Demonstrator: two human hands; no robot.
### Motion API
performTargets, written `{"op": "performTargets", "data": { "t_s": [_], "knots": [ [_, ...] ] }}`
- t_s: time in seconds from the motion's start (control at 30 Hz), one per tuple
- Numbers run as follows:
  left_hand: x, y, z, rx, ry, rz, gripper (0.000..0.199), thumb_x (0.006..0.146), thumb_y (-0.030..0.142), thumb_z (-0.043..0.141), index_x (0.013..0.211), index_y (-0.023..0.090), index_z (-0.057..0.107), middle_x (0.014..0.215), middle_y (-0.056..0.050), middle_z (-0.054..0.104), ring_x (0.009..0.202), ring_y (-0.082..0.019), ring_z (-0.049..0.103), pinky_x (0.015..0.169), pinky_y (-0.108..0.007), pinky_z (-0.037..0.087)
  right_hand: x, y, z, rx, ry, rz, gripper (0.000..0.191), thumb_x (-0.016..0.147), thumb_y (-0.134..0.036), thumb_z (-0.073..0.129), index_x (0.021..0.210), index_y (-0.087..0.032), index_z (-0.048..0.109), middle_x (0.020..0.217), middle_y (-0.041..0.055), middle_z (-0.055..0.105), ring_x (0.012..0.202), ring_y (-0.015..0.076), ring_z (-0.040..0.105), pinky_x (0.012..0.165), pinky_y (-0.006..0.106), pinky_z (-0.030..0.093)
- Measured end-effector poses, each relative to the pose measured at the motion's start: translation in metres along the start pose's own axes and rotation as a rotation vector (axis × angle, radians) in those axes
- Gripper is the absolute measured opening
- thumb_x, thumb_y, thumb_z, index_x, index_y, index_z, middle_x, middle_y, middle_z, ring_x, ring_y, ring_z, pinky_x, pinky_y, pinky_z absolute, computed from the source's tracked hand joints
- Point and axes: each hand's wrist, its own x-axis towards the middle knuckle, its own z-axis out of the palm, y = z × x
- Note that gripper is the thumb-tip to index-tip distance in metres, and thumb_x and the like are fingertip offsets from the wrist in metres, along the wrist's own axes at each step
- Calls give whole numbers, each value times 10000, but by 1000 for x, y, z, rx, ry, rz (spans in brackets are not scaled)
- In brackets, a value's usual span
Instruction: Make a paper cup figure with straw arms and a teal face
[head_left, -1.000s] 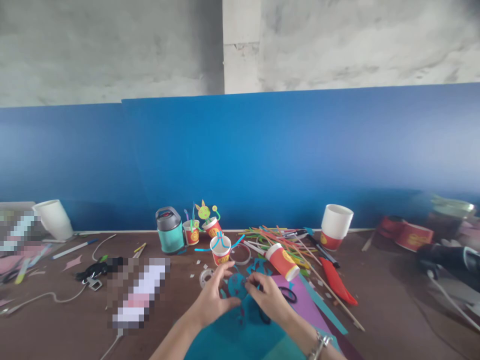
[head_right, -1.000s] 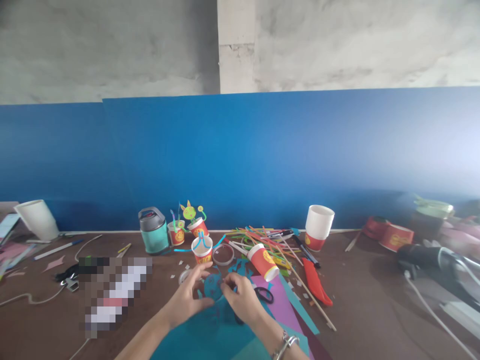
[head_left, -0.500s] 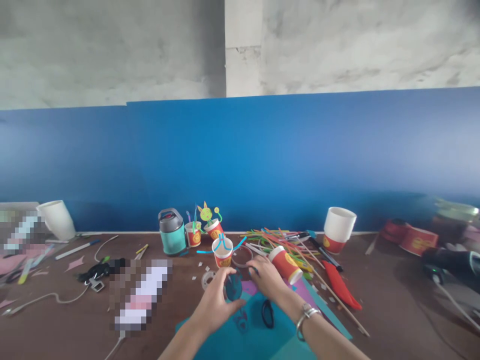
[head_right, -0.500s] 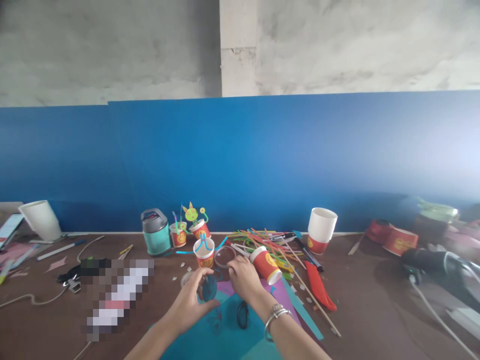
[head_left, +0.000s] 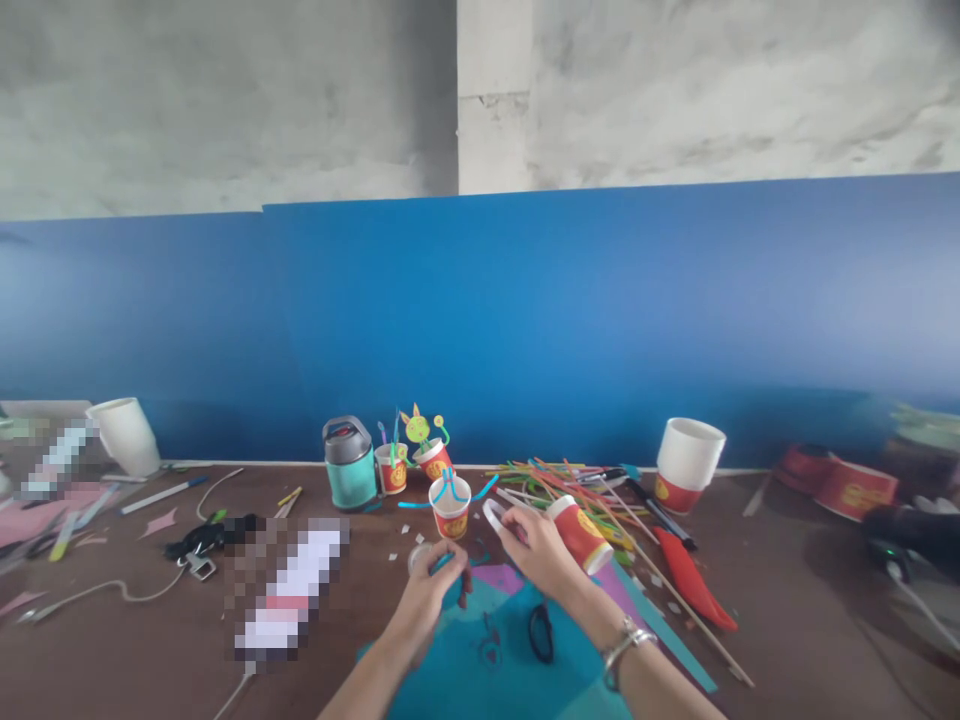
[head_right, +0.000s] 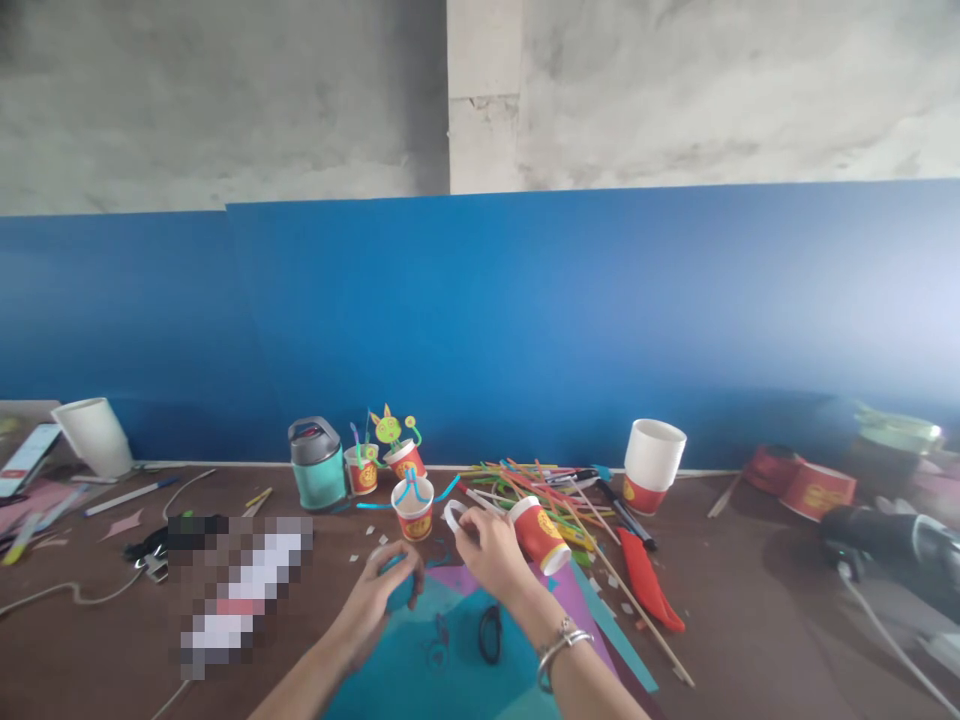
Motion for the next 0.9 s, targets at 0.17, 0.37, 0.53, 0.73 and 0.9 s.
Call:
{"op": "performTargets", "data": {
  "t_s": [0.17, 0.37, 0.53, 0.73, 0.9],
  "knots": [
    [1, -4, 0, 316, 23, 164, 375, 836, 525, 563, 907, 184, 702, 805, -63, 661, 770, -205, 596, 700, -303, 488, -18, -11, -3, 580, 3, 138, 232, 883, -414, 459, 750, -224, 451, 587, -43, 502, 559, 139, 524, 527, 242, 395],
    [-3, -6, -3, 438, -2, 345, 411, 953, 421, 444, 1291, 225, 568, 1275, -110, 599, 1159, -272, 538, 998, -389, 412, -28, -21, 2, 752, -33, 44, 267, 899, -435, 463, 984, -197, 548, 696, -30, 511, 629, 138, 509, 591, 256, 433],
    [-4, -6, -5, 639, -12, 433, 458, 951, 300, 447, 1404, 225, 451, 1235, -129, 601, 1081, -264, 574, 926, -374, 452, -28, -25, 10, 819, -135, 5, 309, 884, -426, 534, 1030, -158, 589, 774, 34, 661, 663, 165, 614, 654, 293, 487],
    [-1, -5, -10, 657, 28, 509, 243, 944, 278, 451, 1109, 223, 621, 1061, -96, 652, 1006, -250, 594, 877, -359, 458, -37, -41, -4, 588, -174, 31, 264, 855, -375, 587, 701, -166, 640, 634, 28, 677, 636, 186, 630, 642, 287, 468],
    [4, -6, -9, 427, 172, 394, 204, 931, 352, 459, 960, 198, 590, 907, -67, 673, 832, -226, 632, 736, -318, 497, -37, -45, -14, 449, -113, -73, 238, 866, -298, 564, 682, -182, 662, 675, 23, 691, 752, 196, 608, 756, 304, 434]
  ]
}}
